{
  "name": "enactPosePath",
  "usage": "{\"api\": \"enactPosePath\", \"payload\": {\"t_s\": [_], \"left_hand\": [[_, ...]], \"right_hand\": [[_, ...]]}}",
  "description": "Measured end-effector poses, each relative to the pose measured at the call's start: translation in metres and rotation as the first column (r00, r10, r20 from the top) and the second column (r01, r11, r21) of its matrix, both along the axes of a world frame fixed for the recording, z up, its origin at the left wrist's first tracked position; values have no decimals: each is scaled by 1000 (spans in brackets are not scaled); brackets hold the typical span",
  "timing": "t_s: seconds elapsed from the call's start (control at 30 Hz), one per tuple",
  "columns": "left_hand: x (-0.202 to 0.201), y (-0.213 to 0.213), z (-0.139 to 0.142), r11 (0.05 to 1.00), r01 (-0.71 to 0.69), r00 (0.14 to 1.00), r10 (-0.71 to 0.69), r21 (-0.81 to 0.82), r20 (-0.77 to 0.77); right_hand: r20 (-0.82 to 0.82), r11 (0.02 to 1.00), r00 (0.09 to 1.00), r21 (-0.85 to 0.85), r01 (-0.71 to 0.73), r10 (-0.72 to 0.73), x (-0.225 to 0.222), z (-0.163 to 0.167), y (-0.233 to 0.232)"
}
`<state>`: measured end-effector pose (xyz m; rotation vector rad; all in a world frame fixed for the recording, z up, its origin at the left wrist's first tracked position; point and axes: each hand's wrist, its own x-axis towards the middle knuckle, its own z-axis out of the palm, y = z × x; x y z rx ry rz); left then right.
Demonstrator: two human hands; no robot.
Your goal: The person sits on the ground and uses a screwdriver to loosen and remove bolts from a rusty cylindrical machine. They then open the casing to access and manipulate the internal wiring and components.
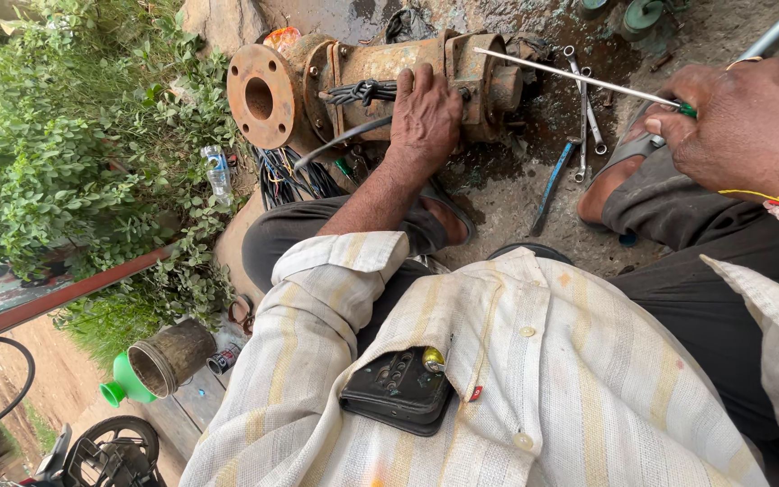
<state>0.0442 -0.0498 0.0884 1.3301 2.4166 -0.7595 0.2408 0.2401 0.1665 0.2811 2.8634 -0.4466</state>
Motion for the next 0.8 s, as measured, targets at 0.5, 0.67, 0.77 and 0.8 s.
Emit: {"api": "enactPosePath", "payload": {"t_s": [0.5,0.67,0.77,0.8], "left_hand": [[-50,21,-8,996,28,997,-22,-83,75],[-74,30,-15,997,-1,994,9,74,-106],[-77,23,-12,975,-43,976,87,217,-199],[-75,23,-12,954,-52,965,124,295,-229]], "right_hand": [[-28,998,998,-8,-63,63,1,1,-1],[56,999,997,-7,-43,43,4,-5,6],[60,998,997,32,-45,43,5,-20,15],[71,999,997,26,-46,45,7,-26,18]]}}
